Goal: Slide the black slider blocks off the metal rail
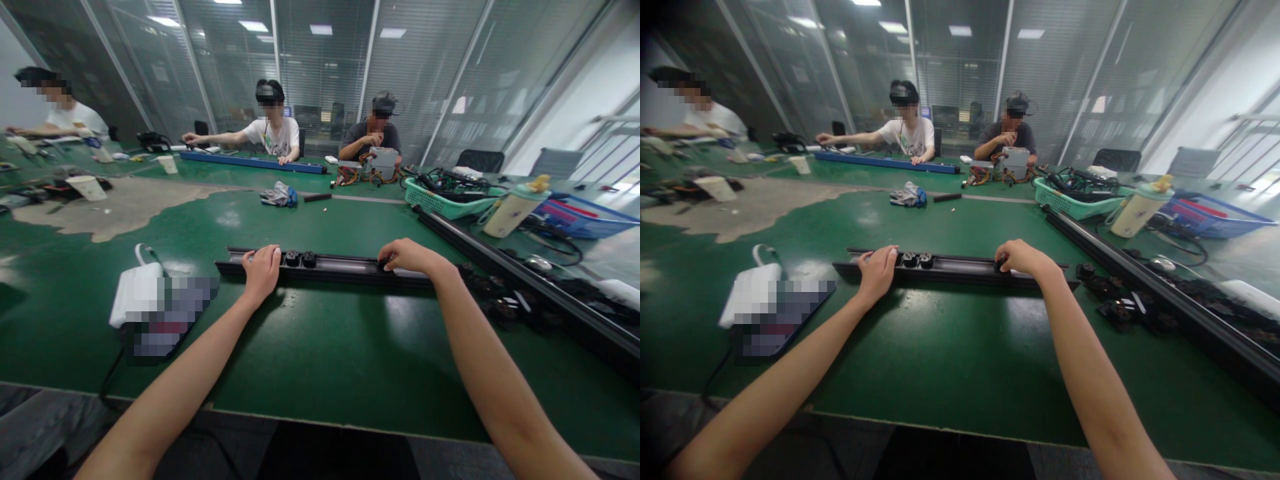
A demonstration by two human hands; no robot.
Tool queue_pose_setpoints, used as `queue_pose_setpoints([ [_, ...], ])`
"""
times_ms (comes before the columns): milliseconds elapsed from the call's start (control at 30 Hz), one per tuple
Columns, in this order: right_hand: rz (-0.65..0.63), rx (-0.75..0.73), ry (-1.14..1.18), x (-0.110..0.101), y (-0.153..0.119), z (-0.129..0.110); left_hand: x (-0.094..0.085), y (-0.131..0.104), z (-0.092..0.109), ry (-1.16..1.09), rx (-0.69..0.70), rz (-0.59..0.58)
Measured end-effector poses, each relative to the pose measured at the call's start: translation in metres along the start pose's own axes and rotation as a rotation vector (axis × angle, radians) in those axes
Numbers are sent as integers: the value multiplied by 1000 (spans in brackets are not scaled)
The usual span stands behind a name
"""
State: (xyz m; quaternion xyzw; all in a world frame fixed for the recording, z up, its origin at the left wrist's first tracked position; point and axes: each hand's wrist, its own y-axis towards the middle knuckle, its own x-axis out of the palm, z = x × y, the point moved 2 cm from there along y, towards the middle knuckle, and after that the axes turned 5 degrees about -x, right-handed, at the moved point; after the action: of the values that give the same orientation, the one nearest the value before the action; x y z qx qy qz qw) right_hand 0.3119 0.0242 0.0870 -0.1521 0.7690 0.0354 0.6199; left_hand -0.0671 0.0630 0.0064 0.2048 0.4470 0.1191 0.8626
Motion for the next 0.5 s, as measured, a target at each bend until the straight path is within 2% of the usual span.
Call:
queue_pose_setpoints([
  [300,5,9,-4,1,-1,-3,1,0,0,5,7,6],
  [500,19,33,-90,6,4,-6,1,0,0,-1,5,1],
])
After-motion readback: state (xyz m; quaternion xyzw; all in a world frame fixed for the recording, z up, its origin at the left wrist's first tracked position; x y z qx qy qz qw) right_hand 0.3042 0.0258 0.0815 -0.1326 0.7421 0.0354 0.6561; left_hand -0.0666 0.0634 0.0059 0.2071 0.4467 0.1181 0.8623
